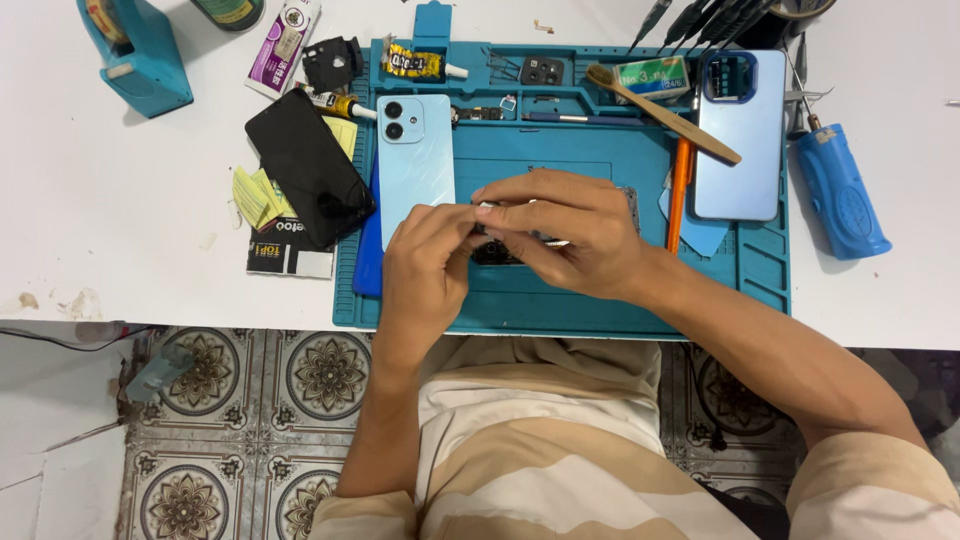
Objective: The person uses a precision screwdriver to remove screws from the back of a disassembled smartphone. They then use a wooden toothbrush to clean the interior components and apply a small circular adhesive or seal to the phone's internal frame.
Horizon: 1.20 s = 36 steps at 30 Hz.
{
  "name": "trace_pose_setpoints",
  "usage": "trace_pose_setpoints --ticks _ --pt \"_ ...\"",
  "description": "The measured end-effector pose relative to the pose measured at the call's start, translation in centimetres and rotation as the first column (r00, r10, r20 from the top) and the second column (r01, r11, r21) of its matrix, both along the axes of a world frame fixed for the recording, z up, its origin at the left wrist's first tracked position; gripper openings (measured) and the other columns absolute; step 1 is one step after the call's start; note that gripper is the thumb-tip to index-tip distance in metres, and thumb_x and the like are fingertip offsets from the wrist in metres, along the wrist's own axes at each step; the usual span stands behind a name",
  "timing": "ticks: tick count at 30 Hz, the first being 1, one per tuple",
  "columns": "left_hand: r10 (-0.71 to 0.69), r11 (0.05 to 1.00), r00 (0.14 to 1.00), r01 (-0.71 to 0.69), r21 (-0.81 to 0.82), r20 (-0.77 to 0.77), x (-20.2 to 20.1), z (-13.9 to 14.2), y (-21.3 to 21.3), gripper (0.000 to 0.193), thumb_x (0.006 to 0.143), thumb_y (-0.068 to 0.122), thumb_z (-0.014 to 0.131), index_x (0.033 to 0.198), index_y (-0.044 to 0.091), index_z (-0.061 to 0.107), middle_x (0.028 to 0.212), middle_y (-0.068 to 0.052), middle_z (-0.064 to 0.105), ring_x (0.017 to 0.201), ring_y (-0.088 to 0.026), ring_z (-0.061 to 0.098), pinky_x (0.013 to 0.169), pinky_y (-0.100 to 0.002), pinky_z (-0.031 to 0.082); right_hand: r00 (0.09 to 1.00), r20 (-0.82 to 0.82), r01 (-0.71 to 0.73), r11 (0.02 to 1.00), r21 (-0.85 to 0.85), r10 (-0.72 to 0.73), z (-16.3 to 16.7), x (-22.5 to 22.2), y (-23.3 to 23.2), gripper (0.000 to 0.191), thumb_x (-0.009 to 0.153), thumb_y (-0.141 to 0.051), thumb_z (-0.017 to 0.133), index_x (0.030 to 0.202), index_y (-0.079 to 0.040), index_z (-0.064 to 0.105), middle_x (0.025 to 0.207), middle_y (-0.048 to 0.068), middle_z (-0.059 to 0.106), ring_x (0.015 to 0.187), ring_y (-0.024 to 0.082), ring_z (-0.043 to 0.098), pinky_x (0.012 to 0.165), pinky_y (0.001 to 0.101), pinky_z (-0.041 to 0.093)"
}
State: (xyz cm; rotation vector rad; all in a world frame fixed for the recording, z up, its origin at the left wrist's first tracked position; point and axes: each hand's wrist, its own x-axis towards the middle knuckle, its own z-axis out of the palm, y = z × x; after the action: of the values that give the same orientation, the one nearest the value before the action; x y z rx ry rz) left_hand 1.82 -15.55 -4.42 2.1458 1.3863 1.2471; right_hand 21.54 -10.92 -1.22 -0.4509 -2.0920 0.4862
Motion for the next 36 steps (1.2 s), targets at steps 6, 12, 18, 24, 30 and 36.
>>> trace_pose_setpoints --ticks 6,12,18,24,30,36 --pt "-0.037 0.996 0.991 0.047 -0.076 0.126 -0.4 0.0 -0.3 0.030 0.089 0.028 0.077 0.103 0.004 0.065 0.110 -0.006 0.073 0.097 -0.027 0.066 0.082 -0.038 0.053 0.999 0.020 -0.043 0.999 0.005 0.043 0.4 0.0 -0.2 0.030 0.091 0.007 0.080 0.118 -0.002 0.072 0.118 0.016 0.072 0.091 0.022 0.073 0.074 0.0300 0.059" --pt "-0.088 0.988 0.909 0.133 -0.083 0.407 -1.0 0.9 -0.2 0.102 0.099 0.080 0.010 0.115 -0.008 0.060 0.122 -0.020 0.068 0.104 -0.029 0.067 0.077 -0.034 0.052 0.999 0.034 0.025 1.000 0.014 -0.025 0.8 0.2 -0.1 0.031 0.089 0.004 0.083 0.117 -0.005 0.071 0.115 0.013 0.073 0.092 0.024 0.073 0.077 0.0331 0.058" --pt "-0.106 0.961 0.831 0.226 -0.159 0.545 -1.3 0.5 -0.1 0.090 0.098 0.082 0.008 0.067 0.010 0.052 0.131 -0.017 0.070 0.109 -0.029 0.071 0.079 -0.033 0.057 1.000 -0.009 0.024 1.000 -0.011 -0.024 0.7 0.4 -0.1 0.041 0.092 0.004 0.084 0.127 -0.004 0.064 0.118 0.014 0.073 0.101 0.026 0.075 0.082 0.0333 0.060" --pt "-0.121 0.969 0.876 0.207 -0.137 0.468 -1.6 -0.2 -0.3 0.098 0.101 0.080 0.018 0.092 -0.006 0.064 0.132 -0.026 0.066 0.113 -0.031 0.068 0.076 -0.034 0.055 1.000 0.009 0.029 0.999 -0.017 -0.029 0.8 0.5 -0.2 0.042 0.088 0.003 0.086 0.125 -0.002 0.065 0.115 0.015 0.074 0.099 0.027 0.075 0.081 0.0335 0.060" --pt "-0.143 0.987 0.919 0.160 -0.019 0.368 -1.5 -0.5 0.1 0.086 0.110 0.069 0.027 0.067 -0.003 0.048 0.128 -0.029 0.068 0.110 -0.032 0.069 0.089 -0.038 0.056 1.000 -0.018 -0.011 1.000 -0.003 0.011 0.8 0.5 -0.1 0.042 0.089 0.004 0.086 0.124 -0.003 0.064 0.115 0.014 0.073 0.104 0.028 0.075 0.086 0.0355 0.061" --pt "-0.132 0.981 0.858 0.186 -0.060 0.496 -1.8 -0.6 -0.5 0.085 0.110 0.066 0.021 0.059 0.003 0.044 0.114 -0.022 0.073 0.099 -0.025 0.066 0.073 -0.028 0.052 1.000 -0.007 -0.014 1.000 -0.013 0.014 0.8 0.5 -0.1 0.043 0.088 0.004 0.086 0.124 -0.002 0.064 0.114 0.014 0.074 0.101 0.027 0.075 0.083 0.0346 0.060"
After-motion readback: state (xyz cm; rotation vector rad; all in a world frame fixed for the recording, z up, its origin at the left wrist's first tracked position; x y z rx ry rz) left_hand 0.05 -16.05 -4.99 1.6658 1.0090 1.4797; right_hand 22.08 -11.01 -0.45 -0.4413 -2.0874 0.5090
